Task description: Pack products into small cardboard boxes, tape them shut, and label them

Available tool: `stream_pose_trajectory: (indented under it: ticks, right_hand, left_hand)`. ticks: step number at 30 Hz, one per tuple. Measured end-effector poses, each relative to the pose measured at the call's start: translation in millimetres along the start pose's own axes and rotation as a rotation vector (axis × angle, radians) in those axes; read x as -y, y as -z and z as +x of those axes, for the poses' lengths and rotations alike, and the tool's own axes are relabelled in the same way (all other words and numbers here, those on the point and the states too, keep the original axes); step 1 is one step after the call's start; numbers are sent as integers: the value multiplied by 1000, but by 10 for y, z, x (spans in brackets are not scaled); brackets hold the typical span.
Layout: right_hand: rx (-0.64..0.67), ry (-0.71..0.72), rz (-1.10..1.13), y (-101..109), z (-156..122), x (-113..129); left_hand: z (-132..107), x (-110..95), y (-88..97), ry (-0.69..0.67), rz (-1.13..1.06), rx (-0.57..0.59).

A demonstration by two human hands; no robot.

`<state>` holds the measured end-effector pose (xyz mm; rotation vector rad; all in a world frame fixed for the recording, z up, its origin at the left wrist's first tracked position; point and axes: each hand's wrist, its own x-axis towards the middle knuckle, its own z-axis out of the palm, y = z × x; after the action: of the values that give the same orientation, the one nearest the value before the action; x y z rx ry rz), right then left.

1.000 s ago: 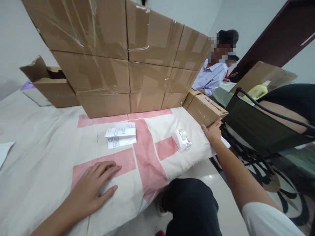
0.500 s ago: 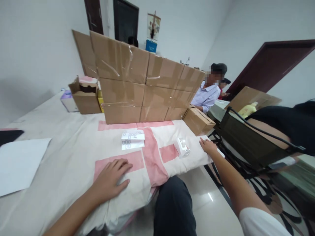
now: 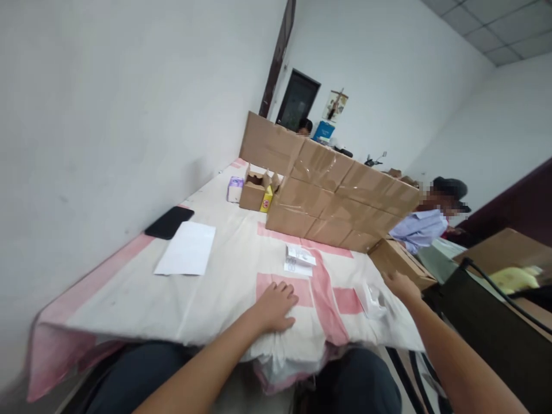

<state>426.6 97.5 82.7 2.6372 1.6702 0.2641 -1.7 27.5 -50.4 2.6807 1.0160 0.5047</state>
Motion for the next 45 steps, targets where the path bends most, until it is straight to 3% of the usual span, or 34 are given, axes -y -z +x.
stream_pose_trajectory:
  ticks: [2, 4, 6, 9, 12, 14, 16, 22, 28, 30, 32, 35, 36, 40, 42, 45]
  right_hand:
    - [-82, 98, 43, 169, 98, 547]
    - [-162, 258, 109, 262, 193, 1253]
    - [-222, 455, 207, 268, 262, 2095]
    - [-300, 655, 413, 131, 278, 3447]
    - [-441, 616, 681, -93, 198, 4569]
    - [-516, 525, 854, -253, 137, 5062]
    - [-544, 474, 997, -421, 100, 5368]
    - [-477, 359, 1332, -925, 181, 5807]
    - [-360, 222, 1523, -1238, 347, 5966]
    - [-344, 201, 1547, -1265, 363, 5970]
    - [-331, 186, 1564, -1254, 359, 5973]
    - [-295, 167, 1592, -1195, 336, 5976]
    - [-278, 162, 1603, -1174, 330, 5977]
    - [-200, 169, 1647, -1129, 327, 5976]
    - [-172, 184, 1658, -1135, 337, 5974]
    - [-145, 232, 1665, -1163, 367, 5965]
  left_hand:
    - [19, -35, 84, -77, 6, 13]
    - [37, -53, 220, -156, 0, 9]
    - [20, -15, 406, -182, -13, -42]
    - [-118, 178, 716, -74, -45, -241]
    - [-338, 432, 947, 134, -114, -501]
    - [-456, 565, 1019, 246, -192, -630]
    - [-511, 659, 1030, 310, -245, -680]
    - [-408, 849, 882, 349, -213, -593]
    - [-512, 995, 788, 384, -133, -436]
    - [-599, 1100, 826, 470, -189, -457]
    - [-637, 1295, 908, 624, -347, -567]
    - [-497, 1809, 1120, 936, -620, -945]
    - [-389, 2041, 1210, 975, -620, -1012]
    - [299, 3120, 1559, 1073, -640, -1047]
    - [725, 3594, 1648, 1141, -704, -1044]
    - [1275, 4027, 1618, 1181, -790, -994]
